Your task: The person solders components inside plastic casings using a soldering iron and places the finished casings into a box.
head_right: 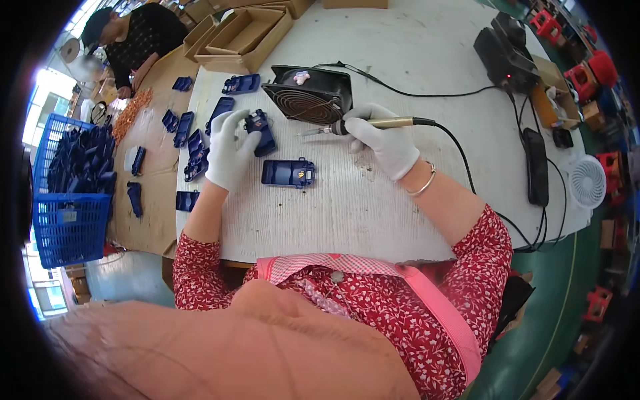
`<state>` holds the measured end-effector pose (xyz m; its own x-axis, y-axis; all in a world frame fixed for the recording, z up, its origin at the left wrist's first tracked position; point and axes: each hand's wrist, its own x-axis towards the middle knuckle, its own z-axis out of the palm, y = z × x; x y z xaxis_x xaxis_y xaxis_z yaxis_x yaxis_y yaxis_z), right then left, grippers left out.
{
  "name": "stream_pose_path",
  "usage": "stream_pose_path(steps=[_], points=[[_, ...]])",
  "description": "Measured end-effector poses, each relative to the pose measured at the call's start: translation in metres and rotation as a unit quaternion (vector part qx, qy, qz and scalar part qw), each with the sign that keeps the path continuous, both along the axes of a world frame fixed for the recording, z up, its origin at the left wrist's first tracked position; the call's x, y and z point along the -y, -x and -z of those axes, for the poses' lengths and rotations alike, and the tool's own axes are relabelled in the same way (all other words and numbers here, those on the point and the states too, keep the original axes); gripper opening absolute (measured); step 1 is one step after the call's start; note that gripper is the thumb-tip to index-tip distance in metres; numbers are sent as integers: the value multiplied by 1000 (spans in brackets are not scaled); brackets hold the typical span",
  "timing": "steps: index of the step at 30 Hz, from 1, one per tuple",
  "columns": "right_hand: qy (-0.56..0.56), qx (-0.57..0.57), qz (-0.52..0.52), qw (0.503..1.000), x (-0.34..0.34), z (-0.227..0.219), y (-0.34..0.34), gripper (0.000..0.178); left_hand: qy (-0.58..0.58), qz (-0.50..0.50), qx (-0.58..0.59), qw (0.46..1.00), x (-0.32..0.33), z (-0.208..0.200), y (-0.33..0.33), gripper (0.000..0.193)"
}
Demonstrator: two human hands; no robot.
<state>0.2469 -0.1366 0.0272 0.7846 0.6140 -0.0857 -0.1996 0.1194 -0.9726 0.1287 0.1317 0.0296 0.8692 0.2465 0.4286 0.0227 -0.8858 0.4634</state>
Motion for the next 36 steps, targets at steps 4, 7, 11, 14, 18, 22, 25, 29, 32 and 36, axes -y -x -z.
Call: stream_pose_path(steps=[4, 7, 11, 14, 18, 22, 25, 29, 32, 36], points=[[1, -7, 0, 1000, 1, -3, 1, 11, -17, 62, -97, 993, 14, -10, 5, 42], [7, -14, 5, 1000, 1, -3, 2, 10, -41, 78, -87, 992, 6, -4, 4, 38], [0, -19, 5, 1000, 2, -1, 1, 11, -1, 55, -88, 995, 10, -9, 7, 24], [7, -16, 6, 1000, 2, -2, 0, 11, 44, 33, -103, 993, 10, -13, 6, 21], [19, -1, 6, 1000, 0, -5, 1, 11, 83, 32, -64, 994, -2, 1, 4, 20], [-16, -25, -1, 1000, 1, 1, -1, 11, -21, 9, -92, 996, -5, 5, 3, 18], [-10, -25, 3, 1000, 1, -1, 1, 11, -13, 10, -90, 996, -6, 6, 2, 23], [6, -15, 3, 1000, 1, -2, 2, 12, 149, -8, -116, 982, -4, 4, 2, 25], [14, -9, 0, 1000, 0, -7, 4, 12, 92, 35, -85, 992, -2, 7, 1, 20], [14, 3, -13, 1000, 1, -9, 5, 13, 46, 80, -70, 993, 21, -3, 0, 20]])
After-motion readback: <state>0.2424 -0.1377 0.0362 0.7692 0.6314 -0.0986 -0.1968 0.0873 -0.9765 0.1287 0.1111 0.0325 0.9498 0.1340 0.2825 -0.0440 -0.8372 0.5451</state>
